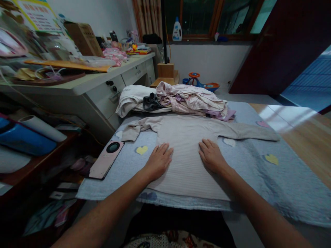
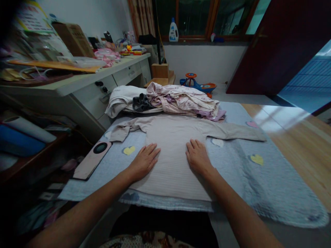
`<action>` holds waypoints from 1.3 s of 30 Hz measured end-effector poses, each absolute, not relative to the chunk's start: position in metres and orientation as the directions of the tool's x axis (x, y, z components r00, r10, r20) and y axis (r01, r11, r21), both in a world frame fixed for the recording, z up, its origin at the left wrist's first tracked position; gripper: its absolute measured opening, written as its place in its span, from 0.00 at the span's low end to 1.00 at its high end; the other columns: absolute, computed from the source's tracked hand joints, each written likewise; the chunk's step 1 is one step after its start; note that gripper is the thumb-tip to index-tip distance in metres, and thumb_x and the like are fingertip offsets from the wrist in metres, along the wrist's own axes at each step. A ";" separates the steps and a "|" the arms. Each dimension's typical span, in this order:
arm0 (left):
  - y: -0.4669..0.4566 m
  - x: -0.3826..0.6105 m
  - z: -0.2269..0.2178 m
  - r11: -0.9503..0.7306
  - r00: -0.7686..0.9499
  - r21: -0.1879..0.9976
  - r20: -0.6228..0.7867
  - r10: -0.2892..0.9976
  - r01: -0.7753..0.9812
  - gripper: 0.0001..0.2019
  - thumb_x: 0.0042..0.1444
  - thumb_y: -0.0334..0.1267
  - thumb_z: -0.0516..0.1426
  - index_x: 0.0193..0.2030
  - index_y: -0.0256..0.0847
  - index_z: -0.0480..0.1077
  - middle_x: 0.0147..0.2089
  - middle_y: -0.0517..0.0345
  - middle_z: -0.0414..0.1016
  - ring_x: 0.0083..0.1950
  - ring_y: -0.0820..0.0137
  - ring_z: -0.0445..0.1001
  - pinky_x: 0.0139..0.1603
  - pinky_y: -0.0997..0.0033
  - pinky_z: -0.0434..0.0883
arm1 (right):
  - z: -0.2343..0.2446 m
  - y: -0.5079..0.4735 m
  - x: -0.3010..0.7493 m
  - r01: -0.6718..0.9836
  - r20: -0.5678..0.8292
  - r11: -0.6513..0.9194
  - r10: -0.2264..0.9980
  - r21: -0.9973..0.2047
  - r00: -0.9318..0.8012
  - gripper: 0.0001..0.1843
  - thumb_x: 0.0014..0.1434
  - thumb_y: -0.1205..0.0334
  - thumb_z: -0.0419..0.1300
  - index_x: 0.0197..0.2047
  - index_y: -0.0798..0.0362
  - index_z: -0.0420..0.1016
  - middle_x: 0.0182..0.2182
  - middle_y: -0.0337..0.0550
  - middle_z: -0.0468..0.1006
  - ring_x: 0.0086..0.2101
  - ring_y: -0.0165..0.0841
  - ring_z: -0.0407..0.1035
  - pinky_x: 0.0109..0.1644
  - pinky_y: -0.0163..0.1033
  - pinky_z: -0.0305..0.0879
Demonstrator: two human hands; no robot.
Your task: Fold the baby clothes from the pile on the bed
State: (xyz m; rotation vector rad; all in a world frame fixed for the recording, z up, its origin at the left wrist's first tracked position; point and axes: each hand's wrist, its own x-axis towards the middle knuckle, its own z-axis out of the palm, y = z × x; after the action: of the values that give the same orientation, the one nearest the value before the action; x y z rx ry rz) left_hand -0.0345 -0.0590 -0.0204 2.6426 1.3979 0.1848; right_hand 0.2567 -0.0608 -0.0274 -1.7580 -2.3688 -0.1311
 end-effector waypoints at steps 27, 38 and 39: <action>-0.086 -0.039 -0.008 -0.742 0.745 0.356 0.159 0.647 0.568 0.09 0.58 0.26 0.56 0.44 0.41 0.73 0.46 0.52 0.74 0.48 0.63 0.71 0.50 0.62 0.70 | -0.030 -0.080 0.277 0.863 0.282 0.456 0.876 -0.219 -0.391 0.17 0.66 0.64 0.51 0.53 0.55 0.76 0.54 0.56 0.76 0.54 0.45 0.69 0.61 0.54 0.66; -0.033 -0.021 -0.017 -0.737 0.716 0.134 0.173 0.676 0.663 0.21 0.66 0.46 0.56 0.63 0.44 0.67 0.66 0.48 0.66 0.66 0.56 0.65 0.66 0.54 0.63 | -0.019 -0.032 0.256 0.875 0.177 0.458 0.885 -0.160 -0.431 0.22 0.66 0.56 0.54 0.61 0.55 0.70 0.63 0.57 0.68 0.62 0.46 0.61 0.65 0.52 0.58; -0.026 -0.021 -0.018 -0.726 0.706 0.122 0.172 0.687 0.677 0.21 0.66 0.47 0.55 0.63 0.44 0.67 0.66 0.47 0.66 0.66 0.56 0.64 0.66 0.54 0.63 | -0.020 -0.026 0.258 0.884 0.173 0.445 0.891 -0.144 -0.420 0.23 0.67 0.55 0.53 0.61 0.55 0.70 0.63 0.57 0.67 0.62 0.47 0.61 0.65 0.52 0.58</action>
State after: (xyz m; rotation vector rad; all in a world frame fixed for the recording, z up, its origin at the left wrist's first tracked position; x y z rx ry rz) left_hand -0.0215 -0.0263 -0.0178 2.8559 1.1418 0.3194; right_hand 0.2578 -0.0259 -0.0201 -1.5456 -2.4728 0.0456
